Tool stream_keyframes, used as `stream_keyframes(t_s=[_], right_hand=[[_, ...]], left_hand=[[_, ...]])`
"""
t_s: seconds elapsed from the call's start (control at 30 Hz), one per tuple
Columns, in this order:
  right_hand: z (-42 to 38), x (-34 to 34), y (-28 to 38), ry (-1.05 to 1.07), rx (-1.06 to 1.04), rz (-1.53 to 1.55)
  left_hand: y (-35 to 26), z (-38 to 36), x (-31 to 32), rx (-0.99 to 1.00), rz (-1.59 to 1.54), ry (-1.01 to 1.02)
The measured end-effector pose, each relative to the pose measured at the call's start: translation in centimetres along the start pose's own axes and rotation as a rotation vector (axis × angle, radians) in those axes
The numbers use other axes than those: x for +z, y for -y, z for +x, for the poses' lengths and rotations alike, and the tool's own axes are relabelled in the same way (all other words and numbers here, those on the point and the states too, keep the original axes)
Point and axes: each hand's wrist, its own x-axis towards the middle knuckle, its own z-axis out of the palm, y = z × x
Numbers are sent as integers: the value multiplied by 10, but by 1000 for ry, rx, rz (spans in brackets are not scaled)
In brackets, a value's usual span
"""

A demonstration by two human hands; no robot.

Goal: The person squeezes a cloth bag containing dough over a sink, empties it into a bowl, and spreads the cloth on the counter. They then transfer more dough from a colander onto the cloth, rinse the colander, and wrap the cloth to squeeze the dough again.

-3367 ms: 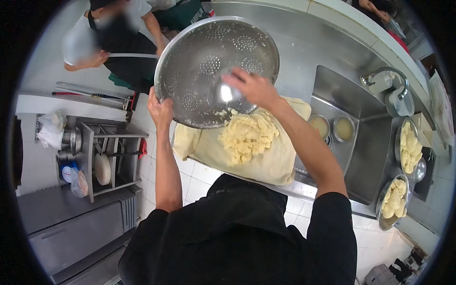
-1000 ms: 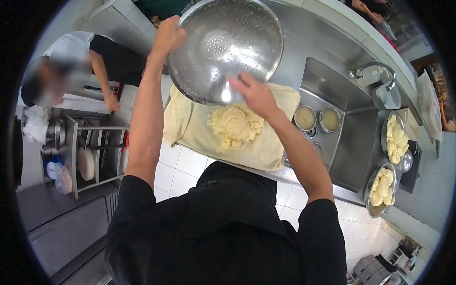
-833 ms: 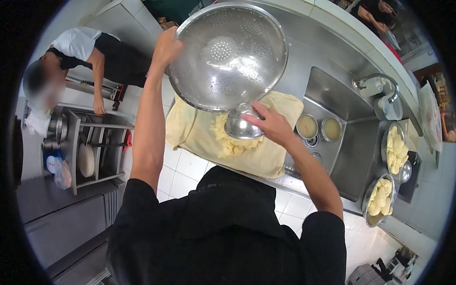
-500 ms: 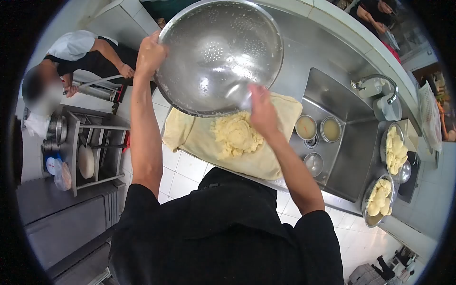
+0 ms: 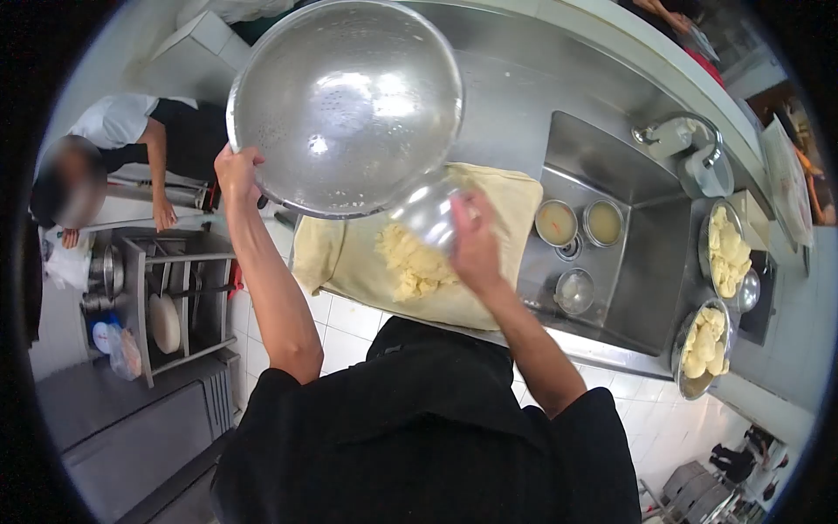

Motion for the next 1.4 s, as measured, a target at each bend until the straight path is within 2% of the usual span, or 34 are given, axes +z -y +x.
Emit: stream_keyframes(t_s=[0.03,0.07,0.1,0.2,0.23,0.3,0.33,0.37,0.43,0.47,0.5,0.53,0.57,0.63,0.73,0.77,0.8,0.83,0.9,0.93,1.0,1.03,1.1,1.13,1.23,1.27,1.33,1.37,1.4], right_hand=[[-10,1,18,246,186,31],[-27,16,19,265,270,236],[-19,2,33,311,47,178],[-22,-46,22,202,249,239],[-31,-67,2,32,204,181],[-57,-115,-36,-205,357,-8],[-73,-136,-57,-389,627,198],[-82,-167,-75,-450,602,-57],[-111,-216,-106,-800,1058,289],[-118,-239,-113,-916,1164,272],[-141,-262,-127,-920,1224,299],[-151,-277,-133,-942,1258,274],[-159,-289,-136,-947,1281,263],[-171,-302,-152,-970,1310,259],[-201,-301,-188,-787,1406,170],[-202,-300,-198,-719,1439,157],[-202,-297,-207,-650,1472,144],[-199,-294,-217,-616,1482,175],[-196,-285,-240,-560,1488,236],[-198,-277,-256,-539,1476,266],[-198,-263,-285,-444,1515,204],[-195,-258,-296,-379,1559,215],[-195,-249,-320,-291,1586,291],[-192,-246,-328,-252,1592,306],[-179,-242,-347,-159,1564,267],[-174,-239,-348,-139,1559,277],[-161,-243,-346,-144,1393,112],[-154,-246,-345,-123,1386,120],[-144,-247,-343,-106,1338,159]], left_hand=[[6,0,4,-8,-27,-49],[9,0,10,-18,-58,-91],[11,2,13,-51,-104,-99],[7,0,33,-120,-254,2],[1,-6,46,-120,-253,53],[-17,-16,76,-103,-205,148],[-27,-24,100,-108,-211,164],[-38,-36,126,-62,-150,276],[-69,-75,185,18,54,443],[-84,-98,219,56,198,502],[-71,-109,254,242,250,562],[-86,-144,287,229,254,568],[-42,-135,330,332,387,706],[-9,-174,394,433,434,744],[59,-221,459,189,574,816],[97,-234,473,196,628,794],[116,-250,476,101,541,762],[143,-262,485,-76,583,726],[187,-290,489,-470,327,720],[218,-305,491,-474,332,727],[270,-332,491,-699,-80,554],[264,-345,491,-705,-79,549],[235,-364,494,-916,-161,361],[232,-364,494,-918,-164,343],[218,-355,486,-1058,4,520],[220,-353,483,-1058,3,499],[222,-348,479,-805,42,571],[221,-349,479,-675,134,494],[219,-350,477,-677,131,465]])
